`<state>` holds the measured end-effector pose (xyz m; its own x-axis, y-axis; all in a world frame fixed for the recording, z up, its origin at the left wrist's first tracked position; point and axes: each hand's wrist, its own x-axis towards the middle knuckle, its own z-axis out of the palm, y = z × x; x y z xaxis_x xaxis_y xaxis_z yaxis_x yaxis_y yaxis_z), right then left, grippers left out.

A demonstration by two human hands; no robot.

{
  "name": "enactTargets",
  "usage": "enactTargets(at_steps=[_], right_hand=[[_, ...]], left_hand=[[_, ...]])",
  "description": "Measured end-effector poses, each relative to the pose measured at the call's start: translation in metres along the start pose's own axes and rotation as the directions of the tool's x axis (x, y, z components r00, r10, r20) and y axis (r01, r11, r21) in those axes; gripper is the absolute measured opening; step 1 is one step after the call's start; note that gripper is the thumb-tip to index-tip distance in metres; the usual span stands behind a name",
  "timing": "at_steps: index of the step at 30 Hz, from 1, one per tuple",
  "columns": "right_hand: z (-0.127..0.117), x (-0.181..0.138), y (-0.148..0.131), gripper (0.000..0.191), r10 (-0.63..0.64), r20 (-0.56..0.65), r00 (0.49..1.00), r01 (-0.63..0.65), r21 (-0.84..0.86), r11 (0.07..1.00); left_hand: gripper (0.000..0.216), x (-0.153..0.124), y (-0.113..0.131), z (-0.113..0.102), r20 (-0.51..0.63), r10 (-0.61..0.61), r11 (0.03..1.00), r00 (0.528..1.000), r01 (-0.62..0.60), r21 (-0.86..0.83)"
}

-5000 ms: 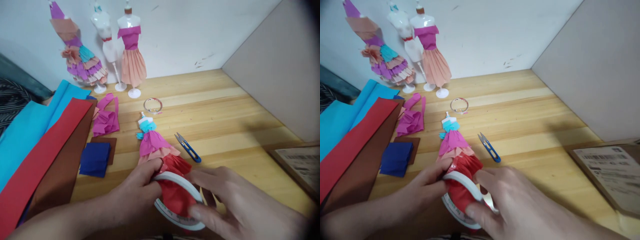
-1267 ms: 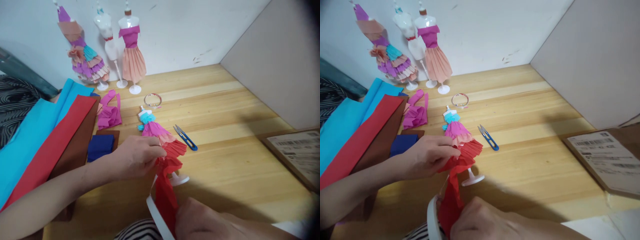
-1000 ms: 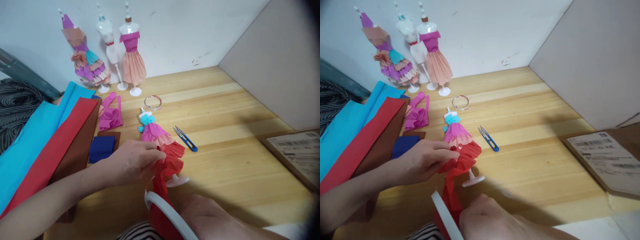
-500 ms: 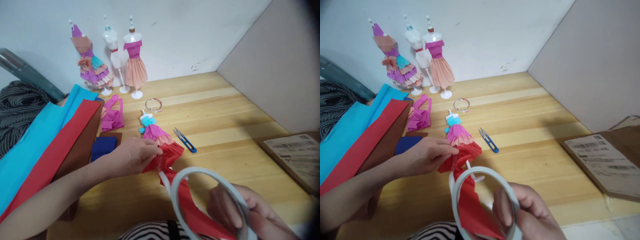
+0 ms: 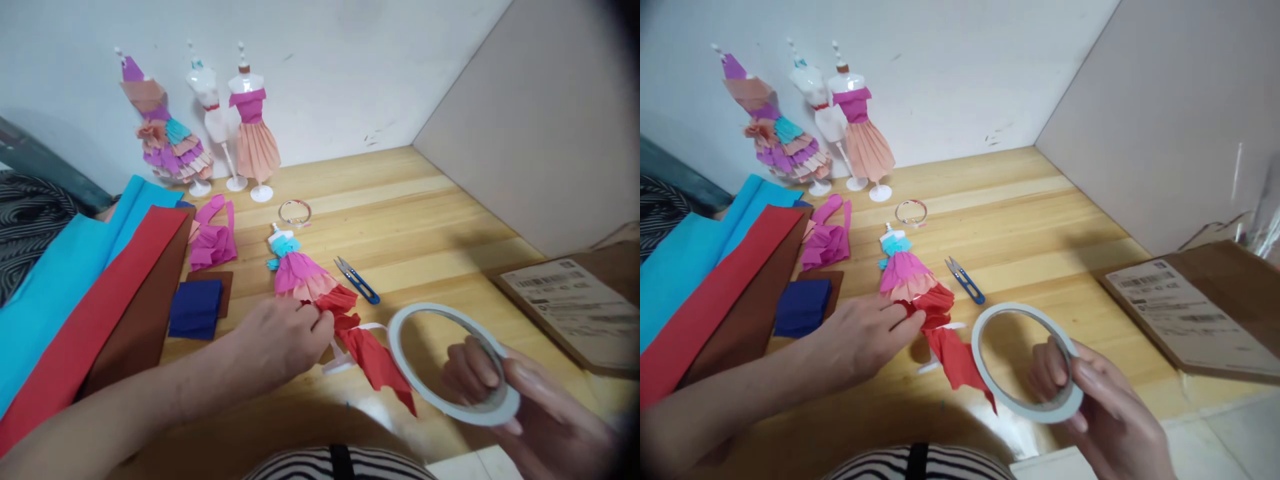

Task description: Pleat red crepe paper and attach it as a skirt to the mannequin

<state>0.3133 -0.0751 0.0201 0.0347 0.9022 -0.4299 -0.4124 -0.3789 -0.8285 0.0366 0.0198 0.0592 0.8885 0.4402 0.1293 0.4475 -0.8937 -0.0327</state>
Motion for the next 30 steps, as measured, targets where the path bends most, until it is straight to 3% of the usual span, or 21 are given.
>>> enactTargets(at_steps=[5, 14, 19, 21, 27, 30], right_hand=[[0.004, 0.012, 0.004, 0.040, 0.114, -0.004, 0.994, -0.114, -0.066, 0.991], [-0.015, 0.031, 0.010, 0.047, 0.250, 0.073, 0.966, -0.217, -0.303, 0.928], [-0.015, 0.032, 0.006, 0.080, 0.188, -0.021, 0.982, -0.171, -0.519, 0.837], [-0.013, 0.033, 0.005, 0.084, 0.184, -0.024, 0.983, -0.164, -0.573, 0.803], [-0.012, 0.036, 0.004, 0.045, 0.124, 0.000, 0.992, -0.101, -0.582, 0.807], [-0.015, 0.030, -0.005, 0.040, 0.033, -0.059, 0.998, -0.059, -0.531, 0.845]], left_hand=[[0.021, -0.001, 0.016, 0.005, -0.047, -0.038, 0.994, 0.998, 0.043, 0.102], [0.020, 0.000, 0.029, 0.012, 0.042, -0.115, 0.987, 0.992, 0.110, 0.117], [0.025, -0.004, 0.033, 0.014, 0.022, -0.124, 0.981, 0.992, 0.119, 0.156], [0.026, -0.005, 0.034, 0.016, 0.028, -0.119, 0.980, 0.992, 0.113, 0.164], [0.022, -0.006, 0.033, 0.023, -0.055, -0.123, 0.983, 0.991, 0.129, 0.133], [0.023, -0.006, 0.030, 0.024, -0.075, -0.125, 0.990, 0.989, 0.129, 0.058]])
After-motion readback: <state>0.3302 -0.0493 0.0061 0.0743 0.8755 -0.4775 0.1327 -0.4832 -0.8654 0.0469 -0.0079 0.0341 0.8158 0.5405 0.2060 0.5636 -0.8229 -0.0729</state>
